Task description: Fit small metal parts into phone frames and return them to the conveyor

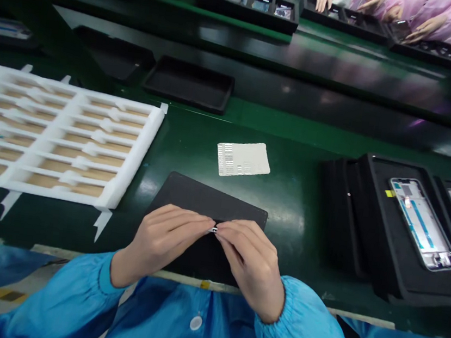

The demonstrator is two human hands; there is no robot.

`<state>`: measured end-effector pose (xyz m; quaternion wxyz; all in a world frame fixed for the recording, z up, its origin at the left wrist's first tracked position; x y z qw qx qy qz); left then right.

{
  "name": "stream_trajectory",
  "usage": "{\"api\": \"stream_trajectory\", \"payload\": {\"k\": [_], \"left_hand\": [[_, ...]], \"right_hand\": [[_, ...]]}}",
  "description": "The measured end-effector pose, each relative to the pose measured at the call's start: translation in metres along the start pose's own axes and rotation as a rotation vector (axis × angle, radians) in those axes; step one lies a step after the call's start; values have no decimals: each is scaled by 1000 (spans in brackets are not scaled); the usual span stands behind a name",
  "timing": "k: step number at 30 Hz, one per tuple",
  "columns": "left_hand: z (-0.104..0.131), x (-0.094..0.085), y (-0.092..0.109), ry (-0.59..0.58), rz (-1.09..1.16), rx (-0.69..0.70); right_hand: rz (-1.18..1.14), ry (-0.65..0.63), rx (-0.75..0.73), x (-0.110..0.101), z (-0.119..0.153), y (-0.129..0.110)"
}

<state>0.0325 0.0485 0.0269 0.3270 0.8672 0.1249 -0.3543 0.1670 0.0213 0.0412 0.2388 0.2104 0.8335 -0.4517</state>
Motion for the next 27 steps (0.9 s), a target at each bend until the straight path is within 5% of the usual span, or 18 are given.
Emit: {"api": "stream_trajectory", "payload": {"k": [12,19,27], "left_hand": [[5,1,0,2,12,17],[4,1,0,-3,19,26],[3,0,0,6,2,20]], "right_hand": [[157,-227,-18,3,-6,-9],[188,-189,-49,0,-8,-15],[289,-291,-94,11,0,-18]]}}
Point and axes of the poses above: each hand's wrist, its own z-axis away from the middle knuckle, its own x-axis out of the palm, y = z × x, the point moved 8 cm from there along -z, towards the middle knuckle, and after that the axes turned 6 degrees about -x, right-handed, at the moved point
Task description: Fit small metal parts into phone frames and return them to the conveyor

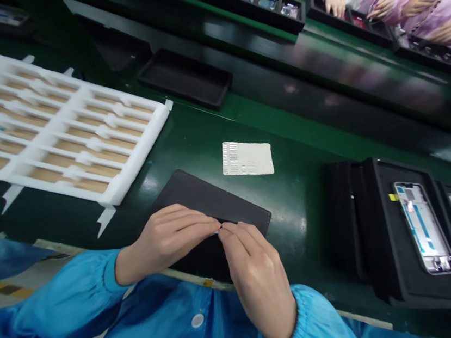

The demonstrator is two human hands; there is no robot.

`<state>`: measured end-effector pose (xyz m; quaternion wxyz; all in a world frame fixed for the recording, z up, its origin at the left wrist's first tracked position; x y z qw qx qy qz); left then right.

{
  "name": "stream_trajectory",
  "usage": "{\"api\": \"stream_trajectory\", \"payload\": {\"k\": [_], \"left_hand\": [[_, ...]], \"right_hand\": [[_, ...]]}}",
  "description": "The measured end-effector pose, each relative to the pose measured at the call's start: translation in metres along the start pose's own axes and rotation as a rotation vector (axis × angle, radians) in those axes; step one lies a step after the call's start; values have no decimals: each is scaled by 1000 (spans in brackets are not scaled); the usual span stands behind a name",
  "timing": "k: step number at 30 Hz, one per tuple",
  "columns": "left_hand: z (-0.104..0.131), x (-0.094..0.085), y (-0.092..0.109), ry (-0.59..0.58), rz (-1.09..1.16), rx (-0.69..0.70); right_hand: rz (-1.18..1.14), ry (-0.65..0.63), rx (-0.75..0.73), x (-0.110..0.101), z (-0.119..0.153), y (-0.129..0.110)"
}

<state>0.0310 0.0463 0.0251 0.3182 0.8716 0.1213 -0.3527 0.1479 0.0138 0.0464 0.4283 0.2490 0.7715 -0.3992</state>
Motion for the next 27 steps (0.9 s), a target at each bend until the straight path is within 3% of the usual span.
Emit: {"api": "stream_trajectory", "payload": {"k": [7,16,24,27], "left_hand": [[-1,0,0,0,6,6],[-5,1,-1,-22,-19,-10],[-8,1,-1,-25,-32,-18],[-8,3,-4,-72,-33,-19]], "right_hand": [[64,211,-76,0,16,-4],[110,216,-177,13,26,3],[-121,358,7,-1,12,13],[-221,498,130,-18,21,25]]}}
Point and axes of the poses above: each hand's wrist, its own z-axis away from the middle knuckle, its own x-axis out of the palm, y = z × x, the point moved 8 cm from there along -z, towards the middle knuckle, and after that the axes turned 6 degrees about -x, right-handed, at the moved point
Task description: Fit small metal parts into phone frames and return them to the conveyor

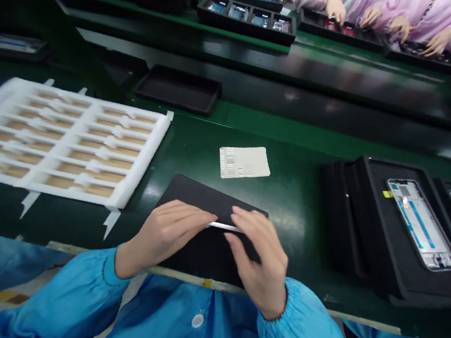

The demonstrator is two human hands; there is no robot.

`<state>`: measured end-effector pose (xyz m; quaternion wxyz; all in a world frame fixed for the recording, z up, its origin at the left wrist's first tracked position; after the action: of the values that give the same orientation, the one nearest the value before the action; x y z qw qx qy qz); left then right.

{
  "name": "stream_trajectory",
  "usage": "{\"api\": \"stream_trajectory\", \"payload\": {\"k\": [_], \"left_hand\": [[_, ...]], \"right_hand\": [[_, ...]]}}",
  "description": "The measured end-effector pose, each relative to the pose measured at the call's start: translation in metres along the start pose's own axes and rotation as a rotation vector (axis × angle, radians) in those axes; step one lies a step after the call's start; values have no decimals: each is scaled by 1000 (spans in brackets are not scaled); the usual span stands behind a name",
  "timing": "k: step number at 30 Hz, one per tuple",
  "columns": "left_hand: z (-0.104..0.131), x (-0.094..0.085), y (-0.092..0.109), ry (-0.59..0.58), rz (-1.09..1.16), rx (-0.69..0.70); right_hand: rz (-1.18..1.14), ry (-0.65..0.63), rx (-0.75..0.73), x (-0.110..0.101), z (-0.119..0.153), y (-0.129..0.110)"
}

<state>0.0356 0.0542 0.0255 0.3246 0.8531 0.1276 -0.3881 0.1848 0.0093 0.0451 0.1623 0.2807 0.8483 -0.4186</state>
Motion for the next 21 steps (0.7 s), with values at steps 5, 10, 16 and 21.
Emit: {"api": "stream_trajectory", "payload": {"k": [5,10,16,21], "left_hand": [[-1,-14,-14,-121,51,-72],[13,-82,-54,-193,63,-367],[55,-176,-138,-161,-137,-683],[68,-197,-193,-169,-168,-715]], "right_hand": [[-61,221,120,-26,7,16],[-45,305,222,-29,18,32],[17,259,317,-23,25,47],[67,249,373,-26,17,44]]}}
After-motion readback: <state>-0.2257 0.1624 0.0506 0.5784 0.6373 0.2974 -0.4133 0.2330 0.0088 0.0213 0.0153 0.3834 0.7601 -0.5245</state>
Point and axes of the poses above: each hand's wrist, its own z-axis away from the middle knuckle, its own x-axis out of the palm, y = z × x, the point moved 8 cm from there along -z, towards the middle knuckle, and after that the axes turned 6 degrees about -x, right-handed, at the moved point
